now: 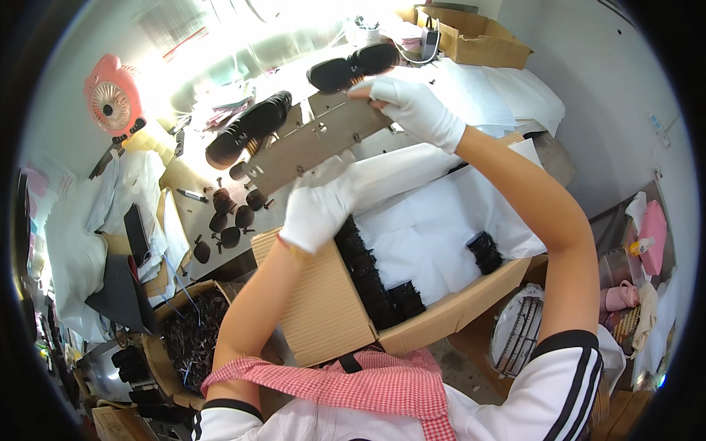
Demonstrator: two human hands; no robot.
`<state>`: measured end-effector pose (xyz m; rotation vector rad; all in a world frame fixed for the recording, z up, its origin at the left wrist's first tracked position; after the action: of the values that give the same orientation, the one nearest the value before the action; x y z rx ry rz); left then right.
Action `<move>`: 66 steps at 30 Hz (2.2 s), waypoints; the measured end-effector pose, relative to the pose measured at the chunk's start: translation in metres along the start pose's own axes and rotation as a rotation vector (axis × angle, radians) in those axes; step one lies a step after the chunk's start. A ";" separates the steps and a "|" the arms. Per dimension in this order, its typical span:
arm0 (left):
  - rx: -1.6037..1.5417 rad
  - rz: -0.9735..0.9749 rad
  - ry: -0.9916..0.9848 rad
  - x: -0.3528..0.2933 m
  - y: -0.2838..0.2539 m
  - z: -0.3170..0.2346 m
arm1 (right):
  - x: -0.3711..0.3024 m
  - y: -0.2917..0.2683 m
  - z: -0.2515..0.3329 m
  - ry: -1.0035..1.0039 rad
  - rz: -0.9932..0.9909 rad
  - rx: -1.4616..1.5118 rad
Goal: The person repeatedly picks small black circular parts and places them into slots on metal racks. They handle the racks, lift them, and arrange them on the table. The person also moves a cardboard box and organizes parts on the work surface.
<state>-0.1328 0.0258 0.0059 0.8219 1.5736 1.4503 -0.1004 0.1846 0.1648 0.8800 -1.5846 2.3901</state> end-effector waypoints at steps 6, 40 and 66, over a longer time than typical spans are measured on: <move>1.502 0.035 0.076 -0.030 0.003 0.044 | -0.049 0.075 -0.063 -0.148 0.108 0.055; 2.806 -0.428 1.166 0.056 -0.002 -0.009 | -0.051 0.135 -0.082 0.022 -0.221 0.012; 1.342 -0.545 0.521 0.070 -0.015 -0.013 | -0.007 0.130 -0.200 0.628 0.038 0.677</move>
<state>-0.1750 0.0794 -0.0186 0.5779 2.8996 0.0299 -0.2269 0.3050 0.0027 0.1019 -0.5749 2.8564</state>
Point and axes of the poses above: each hand's wrist, its own x-axis towards the middle knuckle, its own y-axis out of the palm, z = x × y, the point moved 7 cm from there along x, towards the middle knuckle, and after that the axes turned 7 degrees about -x, right-handed, at the moved point
